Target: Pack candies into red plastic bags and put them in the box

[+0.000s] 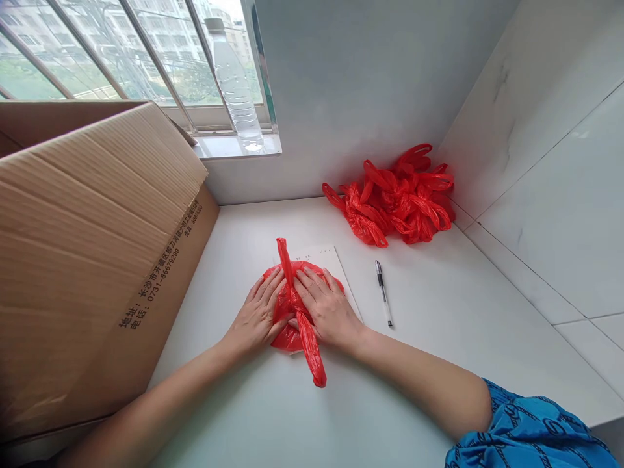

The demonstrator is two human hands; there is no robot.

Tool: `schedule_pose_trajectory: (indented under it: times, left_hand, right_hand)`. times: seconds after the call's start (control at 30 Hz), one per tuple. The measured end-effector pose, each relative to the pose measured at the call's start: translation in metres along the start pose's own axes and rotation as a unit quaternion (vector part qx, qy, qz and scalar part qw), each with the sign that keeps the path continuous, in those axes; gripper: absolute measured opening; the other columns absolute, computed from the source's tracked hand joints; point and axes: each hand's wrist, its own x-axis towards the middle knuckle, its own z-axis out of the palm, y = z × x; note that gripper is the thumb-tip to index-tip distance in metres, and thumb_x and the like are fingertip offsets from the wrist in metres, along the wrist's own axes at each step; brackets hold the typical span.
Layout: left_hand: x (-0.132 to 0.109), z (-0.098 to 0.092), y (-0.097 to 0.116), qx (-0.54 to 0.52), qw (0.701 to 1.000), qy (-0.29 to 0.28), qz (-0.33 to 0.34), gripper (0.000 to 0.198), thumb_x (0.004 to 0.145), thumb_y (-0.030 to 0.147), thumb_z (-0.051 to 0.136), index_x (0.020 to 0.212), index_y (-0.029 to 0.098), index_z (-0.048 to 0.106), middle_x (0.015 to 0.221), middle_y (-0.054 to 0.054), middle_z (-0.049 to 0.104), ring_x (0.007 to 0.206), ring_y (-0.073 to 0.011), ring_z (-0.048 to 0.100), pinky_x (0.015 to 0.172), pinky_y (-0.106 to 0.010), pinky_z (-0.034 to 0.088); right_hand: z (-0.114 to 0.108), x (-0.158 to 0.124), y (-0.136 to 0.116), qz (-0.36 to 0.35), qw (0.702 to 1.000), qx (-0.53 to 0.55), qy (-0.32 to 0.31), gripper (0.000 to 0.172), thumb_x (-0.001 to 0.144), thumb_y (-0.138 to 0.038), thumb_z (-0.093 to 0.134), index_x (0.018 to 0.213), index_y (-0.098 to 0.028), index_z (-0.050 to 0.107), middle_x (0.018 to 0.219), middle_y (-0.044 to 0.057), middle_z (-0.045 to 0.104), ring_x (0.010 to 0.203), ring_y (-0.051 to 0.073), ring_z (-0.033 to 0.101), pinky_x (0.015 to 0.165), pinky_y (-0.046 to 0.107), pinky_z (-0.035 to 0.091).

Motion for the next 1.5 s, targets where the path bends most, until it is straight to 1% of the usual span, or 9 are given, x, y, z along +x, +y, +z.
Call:
schedule_pose_trajectory:
  times: [0.23, 0.47, 0.6, 0.83, 1.03, 1.33, 1.5]
  left_hand:
    - [0.0006, -0.001, 0.0004, -0.011, 1.0, 0.0, -0.004, 0.072, 0.099, 0.049, 0.046, 0.158, 0.017, 0.019, 0.163, -0.012, 0.029, 0.154, -0.0263, 0.02, 0.125, -0.046, 0.017]
    - [0.0002, -0.0008, 0.0006, 0.006, 1.0, -0.006, -0.005, 0.07, 0.099, 0.049, 0.045, 0.156, 0.014, 0.023, 0.164, -0.012, 0.029, 0.154, -0.0252, 0.019, 0.126, -0.045, 0.016]
    - [0.0009, -0.0014, 0.0004, 0.002, 1.0, -0.007, -0.006, 0.07, 0.1, 0.05, 0.044, 0.156, 0.014, 0.024, 0.163, -0.012, 0.03, 0.154, -0.0256, 0.02, 0.125, -0.046, 0.017]
    - [0.0015, -0.0036, 0.0022, -0.014, 1.0, -0.004, -0.007, 0.068, 0.099, 0.047, 0.046, 0.155, 0.015, 0.027, 0.162, -0.013, 0.033, 0.153, -0.0266, 0.022, 0.125, -0.048, 0.02]
    - [0.0017, -0.005, 0.0019, -0.023, 1.0, -0.012, -0.011, 0.068, 0.099, 0.046, 0.047, 0.156, 0.016, 0.026, 0.161, -0.014, 0.034, 0.153, -0.0275, 0.023, 0.125, -0.049, 0.02]
    - [0.0017, -0.0046, 0.0018, -0.033, 0.999, -0.005, -0.011, 0.068, 0.099, 0.047, 0.046, 0.156, 0.016, 0.026, 0.161, -0.014, 0.034, 0.152, -0.028, 0.025, 0.124, -0.05, 0.02]
    - [0.002, -0.0049, 0.0015, -0.032, 0.999, -0.008, -0.009, 0.067, 0.099, 0.047, 0.046, 0.155, 0.016, 0.027, 0.161, -0.014, 0.035, 0.152, -0.0281, 0.025, 0.124, -0.05, 0.02]
  right_hand:
    - [-0.0011, 0.0006, -0.0003, 0.001, 1.0, -0.006, -0.005, 0.071, 0.1, -0.052, 0.044, 0.153, -0.006, 0.035, 0.16, 0.016, 0.035, 0.151, 0.031, 0.027, 0.123, 0.057, 0.024]
    - [-0.0022, 0.0003, -0.0009, 0.003, 1.0, -0.004, -0.007, 0.069, 0.1, -0.049, 0.046, 0.153, -0.007, 0.035, 0.16, 0.016, 0.036, 0.151, 0.031, 0.027, 0.123, 0.056, 0.023]
    - [-0.0034, 0.0008, -0.0012, 0.004, 1.0, -0.003, -0.009, 0.069, 0.1, -0.051, 0.044, 0.153, -0.007, 0.034, 0.16, 0.015, 0.036, 0.151, 0.031, 0.028, 0.124, 0.056, 0.023]
    - [-0.0026, 0.001, -0.0005, 0.004, 1.0, 0.001, -0.007, 0.069, 0.1, -0.051, 0.044, 0.152, -0.006, 0.036, 0.159, 0.017, 0.037, 0.15, 0.031, 0.029, 0.123, 0.057, 0.024]
    - [-0.0031, 0.0011, -0.0004, 0.005, 1.0, 0.008, -0.009, 0.069, 0.1, -0.051, 0.044, 0.152, -0.007, 0.036, 0.158, 0.018, 0.039, 0.15, 0.031, 0.029, 0.122, 0.058, 0.024]
    - [-0.004, 0.0012, -0.0005, 0.007, 1.0, 0.012, -0.007, 0.068, 0.1, -0.051, 0.046, 0.153, -0.009, 0.036, 0.157, 0.017, 0.04, 0.15, 0.031, 0.029, 0.123, 0.057, 0.024]
    - [-0.0026, 0.0011, -0.0004, 0.007, 1.0, 0.006, -0.006, 0.069, 0.1, -0.052, 0.044, 0.152, -0.007, 0.038, 0.158, 0.017, 0.04, 0.15, 0.031, 0.029, 0.123, 0.056, 0.024]
